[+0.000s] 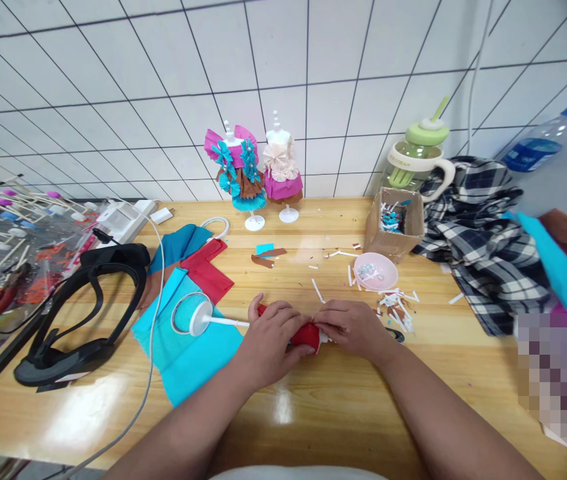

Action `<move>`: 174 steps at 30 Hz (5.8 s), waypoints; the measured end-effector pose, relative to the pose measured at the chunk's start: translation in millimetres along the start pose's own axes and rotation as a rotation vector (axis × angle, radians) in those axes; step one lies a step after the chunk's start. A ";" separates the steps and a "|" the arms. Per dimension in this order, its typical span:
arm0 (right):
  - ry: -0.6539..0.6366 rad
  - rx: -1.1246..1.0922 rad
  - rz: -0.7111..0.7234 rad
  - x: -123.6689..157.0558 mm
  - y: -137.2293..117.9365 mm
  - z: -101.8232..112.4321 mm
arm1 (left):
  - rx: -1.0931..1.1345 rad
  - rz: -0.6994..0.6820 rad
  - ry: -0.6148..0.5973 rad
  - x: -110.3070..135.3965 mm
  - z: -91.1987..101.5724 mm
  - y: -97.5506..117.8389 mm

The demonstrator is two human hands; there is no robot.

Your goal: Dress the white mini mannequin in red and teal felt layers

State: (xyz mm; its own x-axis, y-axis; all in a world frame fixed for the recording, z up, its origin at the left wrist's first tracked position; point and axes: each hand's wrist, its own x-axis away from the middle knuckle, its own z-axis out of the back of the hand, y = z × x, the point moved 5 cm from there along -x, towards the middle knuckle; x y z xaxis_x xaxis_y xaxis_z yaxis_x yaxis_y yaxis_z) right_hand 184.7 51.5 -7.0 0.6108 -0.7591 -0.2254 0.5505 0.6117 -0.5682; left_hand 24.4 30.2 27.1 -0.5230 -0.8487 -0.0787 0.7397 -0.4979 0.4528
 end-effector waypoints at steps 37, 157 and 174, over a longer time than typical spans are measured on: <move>0.172 -0.109 0.108 -10.8 -51.8 34.4 | -0.136 -0.049 0.032 9.1 66.9 -5.8; 0.030 -0.796 -0.344 -18.6 -54.3 -51.8 | 1.373 0.137 0.820 4.2 98.5 -35.6; 0.027 -0.625 -0.295 -18.5 -51.3 -47.0 | 1.445 0.296 0.682 -1.3 102.6 -30.9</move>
State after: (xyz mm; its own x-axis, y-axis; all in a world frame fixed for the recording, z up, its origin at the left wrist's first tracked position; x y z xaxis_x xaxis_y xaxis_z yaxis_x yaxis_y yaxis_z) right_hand 118.4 23.7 -10.9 0.4670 -0.8842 -0.0058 0.2553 0.1411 -0.9565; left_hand -41.2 65.0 104.4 0.1232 -0.9921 -0.0218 -0.4232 -0.0724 0.9031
